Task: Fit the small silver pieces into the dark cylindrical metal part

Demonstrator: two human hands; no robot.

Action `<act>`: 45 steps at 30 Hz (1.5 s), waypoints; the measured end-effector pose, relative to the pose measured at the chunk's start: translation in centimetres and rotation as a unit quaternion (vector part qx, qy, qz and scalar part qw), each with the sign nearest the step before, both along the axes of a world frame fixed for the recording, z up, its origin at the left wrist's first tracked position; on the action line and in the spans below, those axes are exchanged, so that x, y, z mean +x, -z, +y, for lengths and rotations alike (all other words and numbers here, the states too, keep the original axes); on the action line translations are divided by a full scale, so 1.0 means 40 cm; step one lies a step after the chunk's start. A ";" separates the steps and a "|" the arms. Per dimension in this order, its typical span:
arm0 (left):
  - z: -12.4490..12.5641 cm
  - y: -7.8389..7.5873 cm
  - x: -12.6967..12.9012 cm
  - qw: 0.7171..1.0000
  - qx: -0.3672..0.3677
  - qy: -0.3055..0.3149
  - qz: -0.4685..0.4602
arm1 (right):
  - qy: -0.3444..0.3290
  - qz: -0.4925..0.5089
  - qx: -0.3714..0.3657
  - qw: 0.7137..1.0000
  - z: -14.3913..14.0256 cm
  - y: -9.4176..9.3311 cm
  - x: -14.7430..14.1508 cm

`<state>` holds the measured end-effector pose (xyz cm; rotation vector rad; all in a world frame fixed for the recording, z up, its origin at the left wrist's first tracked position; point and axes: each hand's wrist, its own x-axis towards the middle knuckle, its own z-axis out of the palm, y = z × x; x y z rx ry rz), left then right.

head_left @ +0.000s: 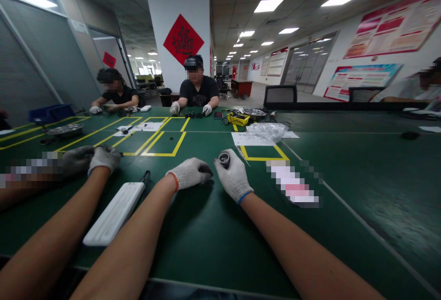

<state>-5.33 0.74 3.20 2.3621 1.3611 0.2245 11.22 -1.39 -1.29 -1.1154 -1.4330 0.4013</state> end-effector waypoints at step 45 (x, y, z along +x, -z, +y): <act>-0.035 0.032 0.082 0.986 0.088 -0.083 0.117 | 0.023 -0.035 -0.014 0.999 0.014 0.034 0.007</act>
